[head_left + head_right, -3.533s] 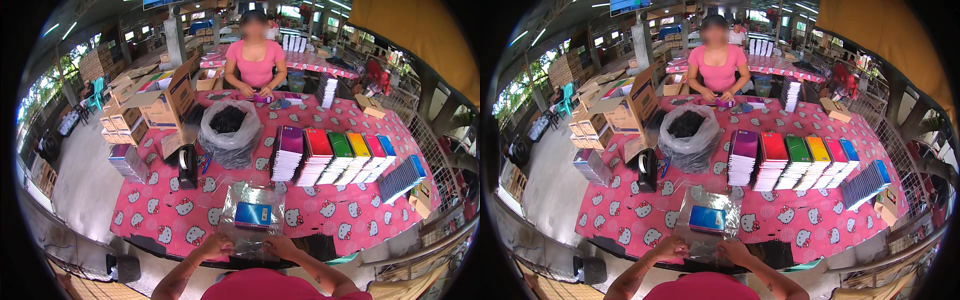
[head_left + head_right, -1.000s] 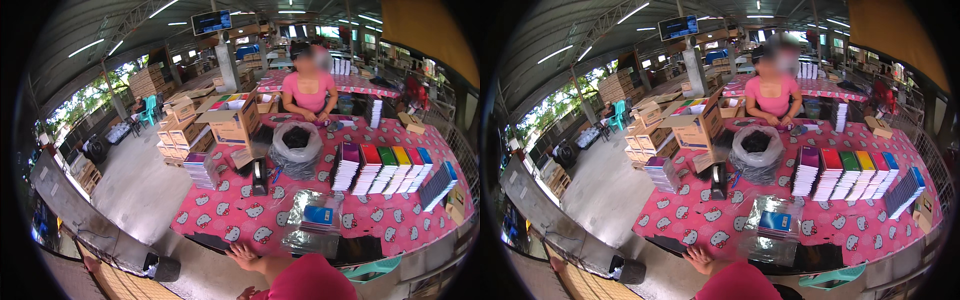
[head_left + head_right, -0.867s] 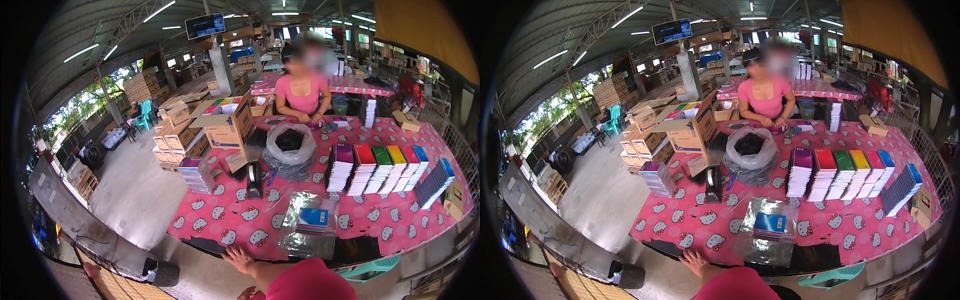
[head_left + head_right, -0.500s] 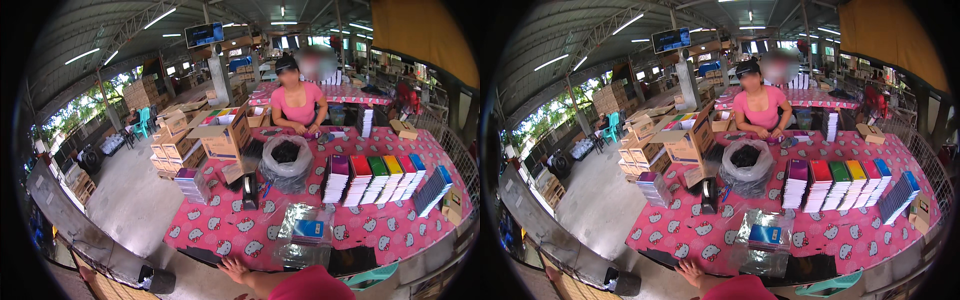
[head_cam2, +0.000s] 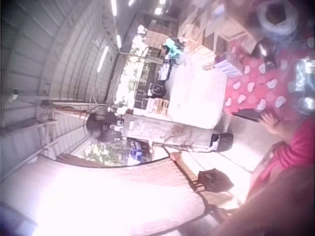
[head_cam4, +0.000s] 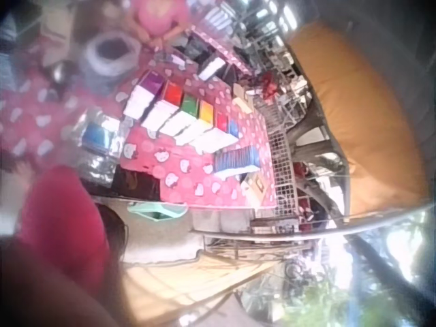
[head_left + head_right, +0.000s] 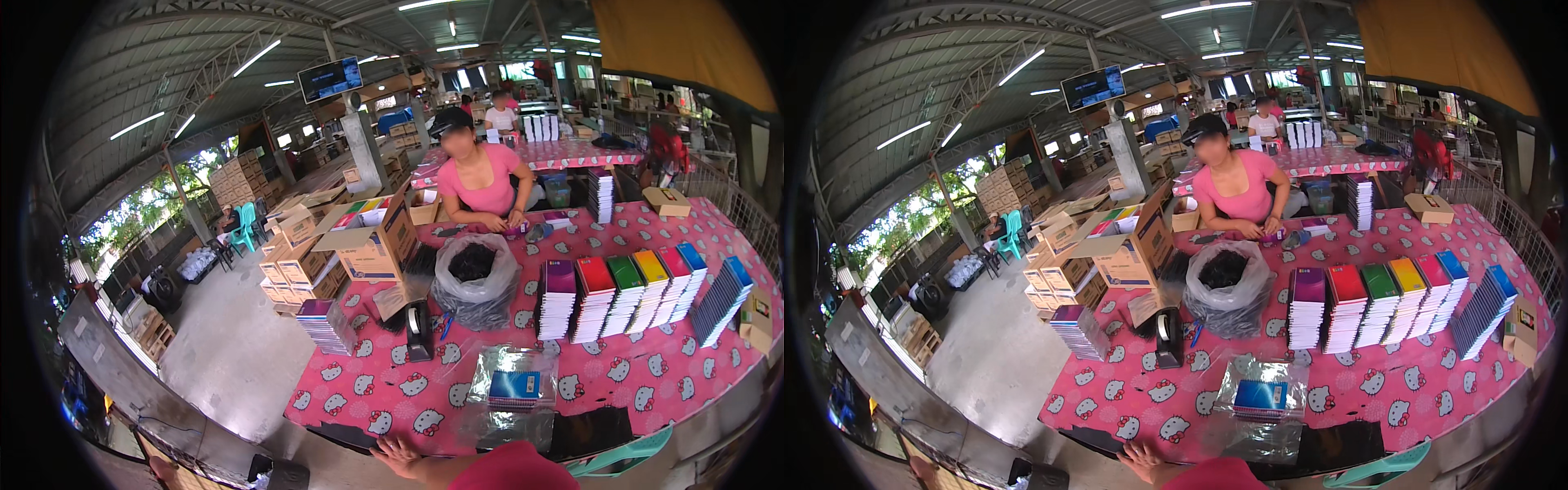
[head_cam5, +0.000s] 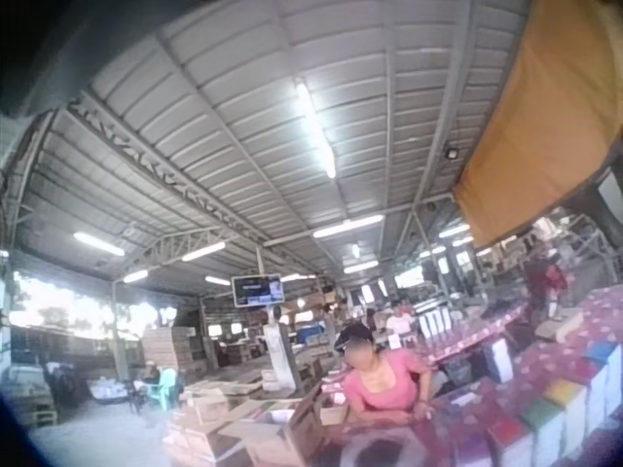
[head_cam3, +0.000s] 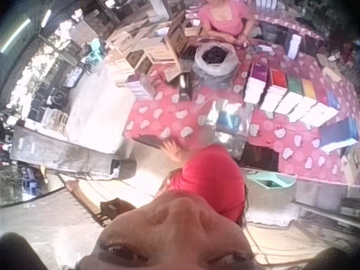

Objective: The person places stacks of colorful notebooks into plastic sleeves by hand, using a tape dispenser to seal the bags.

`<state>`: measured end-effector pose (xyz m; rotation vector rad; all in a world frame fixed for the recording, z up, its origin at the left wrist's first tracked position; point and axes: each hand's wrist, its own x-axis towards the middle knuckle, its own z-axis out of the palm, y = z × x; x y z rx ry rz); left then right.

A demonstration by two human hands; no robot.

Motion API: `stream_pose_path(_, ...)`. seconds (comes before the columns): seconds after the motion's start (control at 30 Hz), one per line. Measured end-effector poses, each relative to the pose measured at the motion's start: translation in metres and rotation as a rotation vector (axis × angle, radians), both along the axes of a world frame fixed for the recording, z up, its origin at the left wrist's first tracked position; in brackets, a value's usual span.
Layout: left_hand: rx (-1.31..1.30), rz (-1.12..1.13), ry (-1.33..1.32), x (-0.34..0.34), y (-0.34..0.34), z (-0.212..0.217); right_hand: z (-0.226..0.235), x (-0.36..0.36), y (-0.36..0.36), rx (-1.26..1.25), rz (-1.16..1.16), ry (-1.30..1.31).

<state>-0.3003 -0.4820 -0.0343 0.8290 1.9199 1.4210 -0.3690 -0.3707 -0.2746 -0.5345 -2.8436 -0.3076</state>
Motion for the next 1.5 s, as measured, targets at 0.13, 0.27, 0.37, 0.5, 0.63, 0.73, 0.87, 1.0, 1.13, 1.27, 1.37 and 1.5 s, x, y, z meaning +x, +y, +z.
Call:
stream_pose_path(0.13,-0.004,0.016,0.020,-0.003,0.001,-0.004,0.012,0.000,-0.004,-0.042,0.037,-0.087)
stream_pose_path(0.27,-0.002,-0.013,0.052,-0.001,0.009,-0.004,0.008,0.000,-0.003,-0.004,0.002,-0.007)
stream_pose_path(0.37,-0.001,-0.022,0.067,-0.001,0.013,-0.002,0.003,0.000,0.002,-0.019,0.004,0.045)
stream_pose_path(0.5,-0.010,-0.014,0.069,-0.005,0.012,-0.006,0.011,0.001,-0.003,-0.061,0.012,-0.017)
stream_pose_path(0.63,-0.010,-0.011,0.069,-0.006,0.013,-0.007,0.017,0.003,-0.001,-0.068,0.030,-0.052)
stream_pose_path(0.73,-0.005,-0.028,0.063,-0.006,0.021,-0.010,0.016,0.005,0.003,-0.044,0.017,-0.065)
stream_pose_path(0.87,-0.003,-0.024,0.067,-0.009,0.025,-0.012,0.019,0.003,-0.001,-0.055,0.041,-0.098)
stream_pose_path(1.0,-0.001,-0.032,0.073,-0.009,0.034,-0.010,0.014,0.000,0.002,-0.014,0.026,-0.080)
stream_pose_path(1.13,0.004,-0.058,0.079,-0.009,0.047,-0.014,0.011,0.008,0.005,0.039,0.051,0.163)
stream_pose_path(1.27,0.005,-0.075,0.103,-0.007,0.057,-0.013,0.016,0.009,0.011,-0.018,0.064,0.165)
stream_pose_path(1.37,0.017,-0.093,0.116,-0.001,0.068,-0.014,0.019,0.012,0.019,-0.047,0.072,0.156)
stream_pose_path(1.5,0.030,-0.112,0.145,0.006,0.089,-0.017,0.019,0.016,0.031,-0.084,0.095,0.172)
